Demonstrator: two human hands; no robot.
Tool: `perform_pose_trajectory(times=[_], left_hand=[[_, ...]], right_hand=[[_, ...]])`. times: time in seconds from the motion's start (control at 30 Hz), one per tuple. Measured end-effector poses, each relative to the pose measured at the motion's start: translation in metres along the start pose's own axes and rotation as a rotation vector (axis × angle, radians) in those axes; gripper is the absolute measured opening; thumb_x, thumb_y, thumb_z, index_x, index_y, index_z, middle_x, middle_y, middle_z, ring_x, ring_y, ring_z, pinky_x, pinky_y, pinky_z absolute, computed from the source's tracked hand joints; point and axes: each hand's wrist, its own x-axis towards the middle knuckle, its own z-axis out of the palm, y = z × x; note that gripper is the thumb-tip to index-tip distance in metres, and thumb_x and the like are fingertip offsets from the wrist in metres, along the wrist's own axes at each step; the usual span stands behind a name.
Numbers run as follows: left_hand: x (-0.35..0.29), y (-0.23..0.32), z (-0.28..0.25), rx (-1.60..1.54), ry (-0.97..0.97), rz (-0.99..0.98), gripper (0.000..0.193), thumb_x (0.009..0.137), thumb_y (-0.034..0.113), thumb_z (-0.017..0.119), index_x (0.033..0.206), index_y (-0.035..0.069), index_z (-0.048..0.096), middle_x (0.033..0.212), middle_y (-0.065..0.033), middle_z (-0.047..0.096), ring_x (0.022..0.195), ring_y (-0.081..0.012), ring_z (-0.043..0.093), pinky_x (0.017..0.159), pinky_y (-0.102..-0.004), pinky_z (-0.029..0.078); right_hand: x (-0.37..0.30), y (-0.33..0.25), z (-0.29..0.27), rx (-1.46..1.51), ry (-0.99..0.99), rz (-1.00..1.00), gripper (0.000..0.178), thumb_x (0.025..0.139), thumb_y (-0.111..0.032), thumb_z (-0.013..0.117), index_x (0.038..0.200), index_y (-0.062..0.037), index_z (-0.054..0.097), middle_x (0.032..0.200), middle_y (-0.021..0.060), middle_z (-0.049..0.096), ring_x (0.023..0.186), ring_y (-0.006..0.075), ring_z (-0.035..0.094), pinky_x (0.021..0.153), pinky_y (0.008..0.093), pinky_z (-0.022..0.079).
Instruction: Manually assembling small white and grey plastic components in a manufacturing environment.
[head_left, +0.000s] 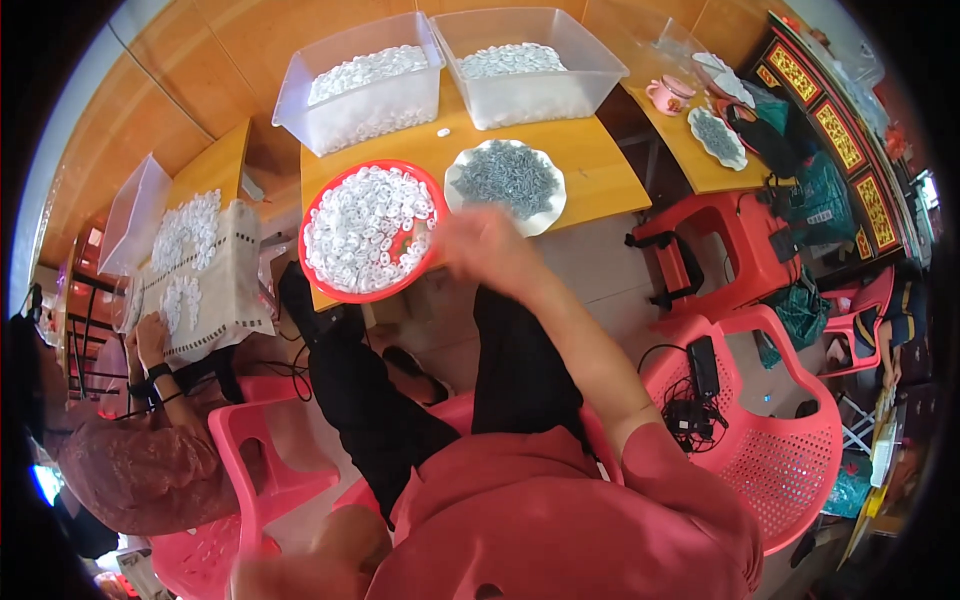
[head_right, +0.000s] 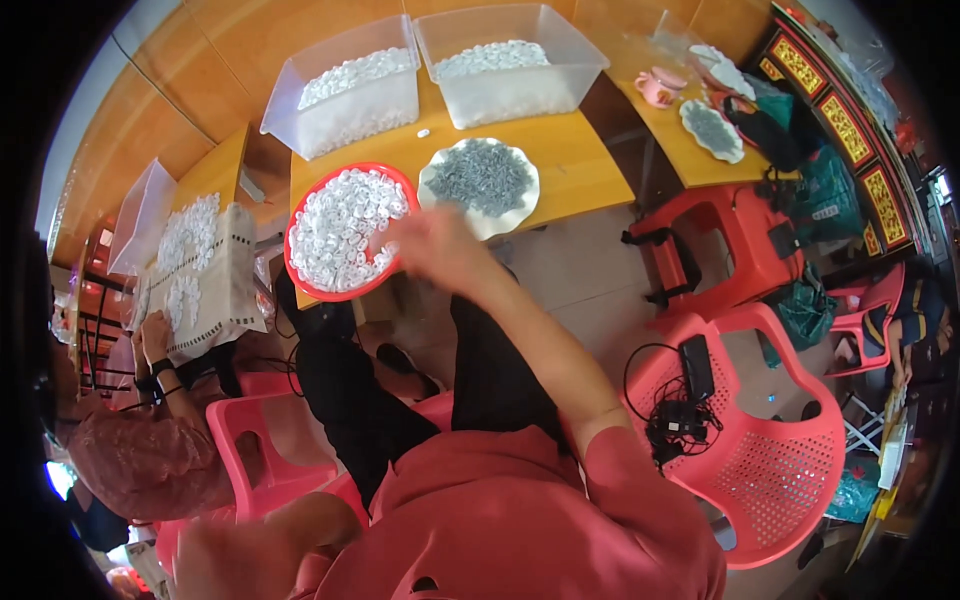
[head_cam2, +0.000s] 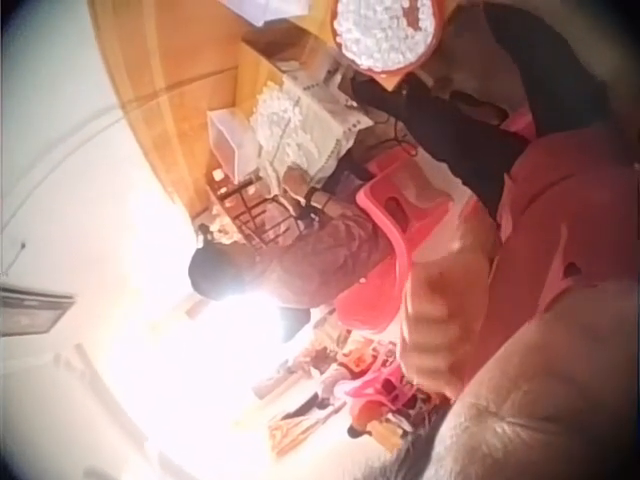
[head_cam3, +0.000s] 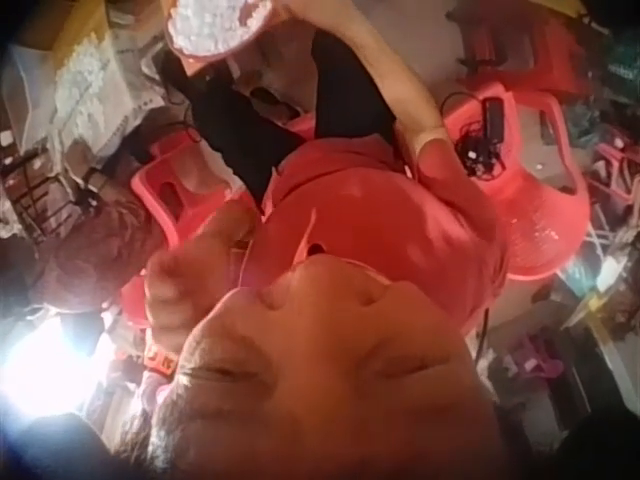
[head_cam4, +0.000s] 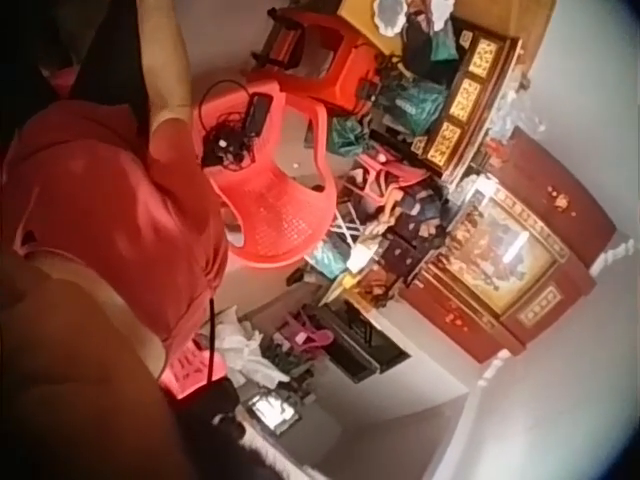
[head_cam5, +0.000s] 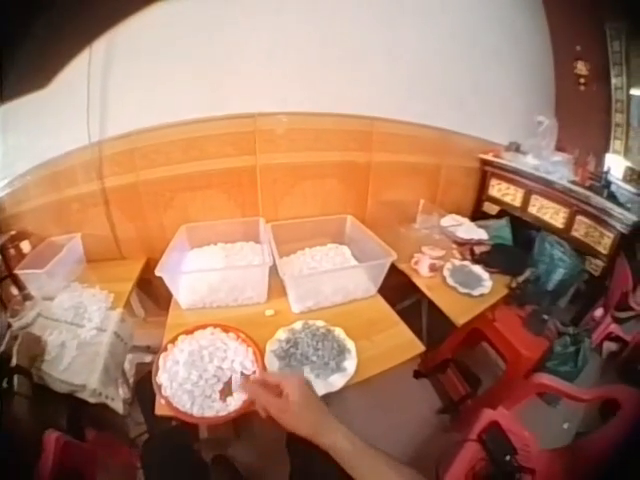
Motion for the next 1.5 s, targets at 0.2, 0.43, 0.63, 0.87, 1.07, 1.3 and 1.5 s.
perform_pose_trajectory(times=[0.2, 0.43, 0.63, 0.87, 1.07, 1.3, 1.5], left_hand=[[0.004, 0.009, 0.006, -0.055, 0.143, 0.048, 0.022, 0.088, 0.028, 0.049, 0.091, 0.007, 0.055, 0.098, -0.0074, 0.056, 0.076, -0.0221, 0.054, 0.079, -0.0381, 0.040], [-0.021, 0.015, 0.000, -0.076, 0.310, 0.091, 0.017, 0.085, 0.026, 0.051, 0.087, 0.009, 0.055, 0.095, -0.0069, 0.056, 0.074, -0.0217, 0.054, 0.076, -0.0369, 0.041], [-0.016, 0.041, 0.005, -0.053, 0.479, 0.136, 0.014, 0.083, 0.024, 0.053, 0.083, 0.010, 0.056, 0.092, -0.0064, 0.055, 0.073, -0.0213, 0.054, 0.074, -0.0359, 0.041], [-0.005, 0.066, 0.019, -0.067, 0.674, 0.208, 0.009, 0.080, 0.021, 0.055, 0.079, 0.012, 0.056, 0.089, -0.0059, 0.055, 0.071, -0.0209, 0.055, 0.071, -0.0347, 0.042], [0.010, 0.082, 0.035, -0.073, 0.845, 0.258, 0.006, 0.077, 0.020, 0.057, 0.076, 0.014, 0.056, 0.086, -0.0055, 0.055, 0.070, -0.0206, 0.055, 0.069, -0.0337, 0.042], [0.031, 0.084, 0.070, -0.104, 0.998, 0.313, 0.004, 0.075, 0.017, 0.059, 0.072, 0.015, 0.057, 0.083, -0.0049, 0.054, 0.068, -0.0202, 0.055, 0.066, -0.0325, 0.043], [0.038, 0.077, 0.105, -0.178, 1.109, 0.330, 0.005, 0.072, 0.015, 0.060, 0.068, 0.017, 0.057, 0.080, -0.0045, 0.054, 0.066, -0.0198, 0.055, 0.064, -0.0315, 0.043]], right_hand=[[0.026, -0.037, -0.005, 0.376, 0.084, -0.232, 0.037, 0.091, -0.019, 0.053, 0.124, -0.0031, 0.047, 0.070, 0.0054, 0.061, 0.043, 0.0037, 0.040, 0.042, 0.0173, 0.032], [0.003, 0.049, -0.008, -0.626, 0.283, -0.355, 0.014, 0.082, -0.015, 0.063, 0.089, -0.0033, 0.066, 0.075, 0.0083, 0.061, 0.059, 0.0204, 0.054, 0.055, 0.0320, 0.045], [-0.007, 0.074, -0.026, -1.006, 0.383, -0.452, 0.017, 0.069, -0.010, 0.071, 0.083, -0.0058, 0.064, 0.084, 0.0074, 0.055, 0.088, 0.0276, 0.052, 0.076, 0.0383, 0.043], [0.004, 0.094, -0.024, -1.020, 0.371, -0.623, 0.005, 0.069, -0.008, 0.063, 0.074, -0.0081, 0.061, 0.080, 0.0054, 0.053, 0.084, 0.0249, 0.052, 0.073, 0.0380, 0.039], [0.017, 0.094, -0.024, -1.110, 0.312, -0.631, 0.010, 0.071, -0.009, 0.066, 0.080, -0.0086, 0.063, 0.079, 0.0041, 0.053, 0.082, 0.0244, 0.052, 0.070, 0.0374, 0.040], [0.036, 0.061, -0.017, -0.955, 0.275, -0.441, 0.007, 0.073, -0.015, 0.066, 0.074, -0.0077, 0.066, 0.073, 0.0084, 0.060, 0.074, 0.0291, 0.058, 0.067, 0.0418, 0.044], [0.076, 0.057, 0.006, -0.944, 0.081, -0.216, 0.011, 0.071, -0.017, 0.064, 0.073, -0.0071, 0.068, 0.077, 0.0133, 0.064, 0.075, 0.0318, 0.062, 0.068, 0.0425, 0.048]])
